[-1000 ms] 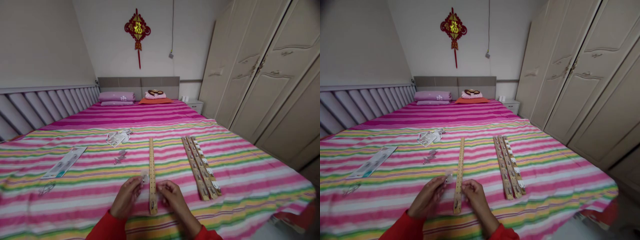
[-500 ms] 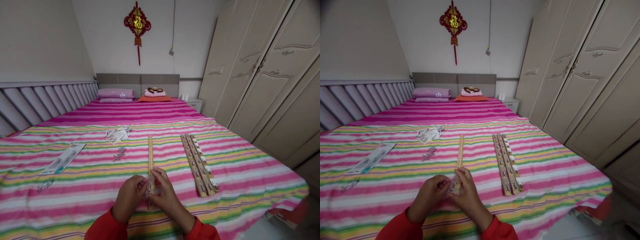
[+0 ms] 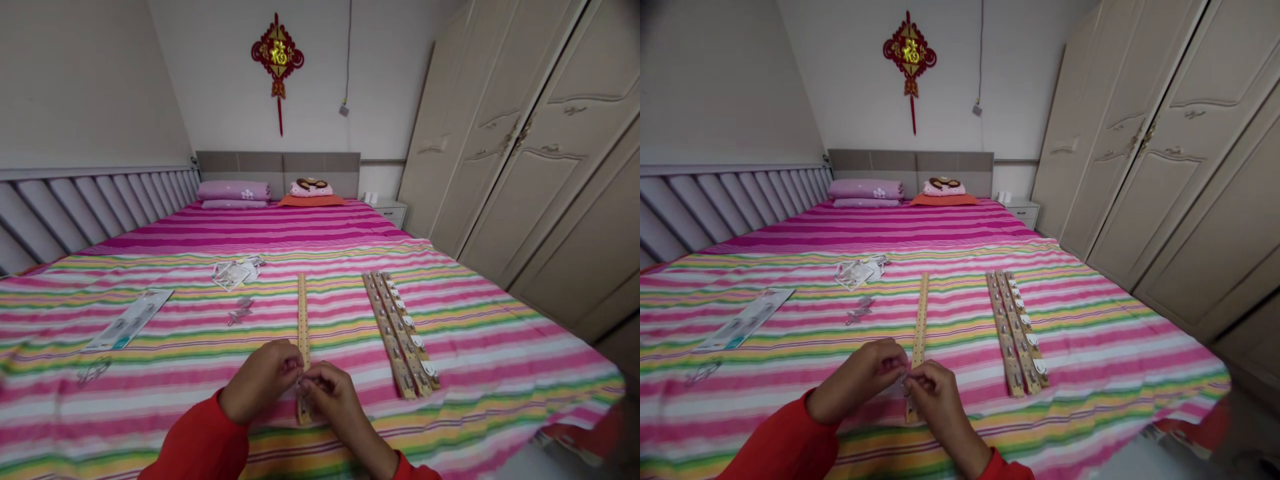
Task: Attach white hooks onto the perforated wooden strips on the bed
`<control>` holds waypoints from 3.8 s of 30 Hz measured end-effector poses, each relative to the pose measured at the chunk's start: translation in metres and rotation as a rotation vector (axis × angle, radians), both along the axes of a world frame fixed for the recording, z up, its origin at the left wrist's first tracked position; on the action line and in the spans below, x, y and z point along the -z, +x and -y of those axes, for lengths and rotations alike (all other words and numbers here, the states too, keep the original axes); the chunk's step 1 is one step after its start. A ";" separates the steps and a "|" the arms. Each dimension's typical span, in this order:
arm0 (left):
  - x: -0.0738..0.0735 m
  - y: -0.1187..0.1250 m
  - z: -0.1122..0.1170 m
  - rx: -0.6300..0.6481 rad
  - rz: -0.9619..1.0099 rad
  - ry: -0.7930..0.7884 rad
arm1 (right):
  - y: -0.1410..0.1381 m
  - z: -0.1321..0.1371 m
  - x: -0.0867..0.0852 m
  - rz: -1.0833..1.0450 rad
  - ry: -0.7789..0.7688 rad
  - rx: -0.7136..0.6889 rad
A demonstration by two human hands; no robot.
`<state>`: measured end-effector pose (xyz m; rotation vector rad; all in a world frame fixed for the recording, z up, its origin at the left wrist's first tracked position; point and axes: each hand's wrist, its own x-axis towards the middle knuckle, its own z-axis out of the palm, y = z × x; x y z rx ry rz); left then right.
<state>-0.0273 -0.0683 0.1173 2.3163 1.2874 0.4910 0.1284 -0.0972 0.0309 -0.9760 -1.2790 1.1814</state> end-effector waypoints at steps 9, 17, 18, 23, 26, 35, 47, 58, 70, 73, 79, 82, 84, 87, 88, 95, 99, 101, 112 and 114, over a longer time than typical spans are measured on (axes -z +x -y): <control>0.047 0.004 -0.006 -0.444 0.788 -0.348 | 0.003 -0.009 0.013 -0.409 -0.365 0.057; 0.075 0.013 -0.018 -0.486 0.971 -0.535 | 0.000 -0.029 0.022 -0.361 -0.352 0.070; 0.079 0.013 -0.020 -0.490 0.973 -0.535 | 0.000 -0.031 0.024 -0.340 -0.351 0.067; 0.100 0.013 -0.027 -0.563 0.940 -0.529 | 0.003 -0.036 0.040 -0.253 -0.391 0.100; 0.106 0.016 -0.028 -0.591 0.920 -0.538 | 0.003 -0.036 0.048 -0.223 -0.427 0.120; 0.117 0.022 -0.034 -0.593 0.898 -0.458 | 0.000 -0.041 0.049 -0.175 -0.471 0.163; 0.119 0.024 -0.032 -0.628 0.877 -0.463 | -0.004 -0.043 0.052 -0.145 -0.521 0.182; 0.127 0.022 -0.038 -0.706 0.823 -0.485 | -0.007 -0.045 0.061 -0.101 -0.489 0.221; 0.143 0.014 -0.054 -0.610 0.645 -0.318 | -0.008 -0.047 0.071 -0.074 -0.445 0.259; 0.143 0.014 -0.054 -0.589 0.573 -0.287 | -0.005 -0.049 0.074 -0.081 -0.375 0.335; 0.138 0.016 -0.056 -0.620 0.444 -0.185 | -0.002 -0.048 0.076 -0.065 -0.381 0.318; 0.135 0.019 -0.059 -0.643 0.451 -0.214 | -0.001 -0.047 0.075 -0.094 -0.394 0.301; 0.130 0.021 -0.059 -0.638 0.509 -0.288 | 0.001 -0.047 0.074 -0.140 -0.401 0.280; 0.119 0.013 -0.057 -0.587 0.632 -0.401 | 0.003 -0.045 0.070 -0.236 -0.454 0.208; 0.114 0.005 -0.057 -0.572 0.670 -0.402 | 0.004 -0.045 0.069 -0.256 -0.482 0.175; 0.097 -0.105 -0.085 -0.825 0.675 0.153 | 0.005 -0.042 0.071 -0.292 -0.490 0.154; 0.107 -0.146 -0.107 -0.772 0.334 0.371 | 0.003 -0.043 0.075 -0.302 -0.479 0.168; 0.111 -0.151 -0.115 -0.702 0.194 0.440 | 0.003 -0.044 0.076 -0.307 -0.479 0.169; 0.099 -0.151 -0.127 -0.585 -0.273 0.544 | 0.003 -0.042 0.069 -0.327 -0.481 0.181; 0.098 -0.155 -0.122 -0.571 -0.243 0.531 | 0.002 -0.042 0.070 -0.331 -0.480 0.180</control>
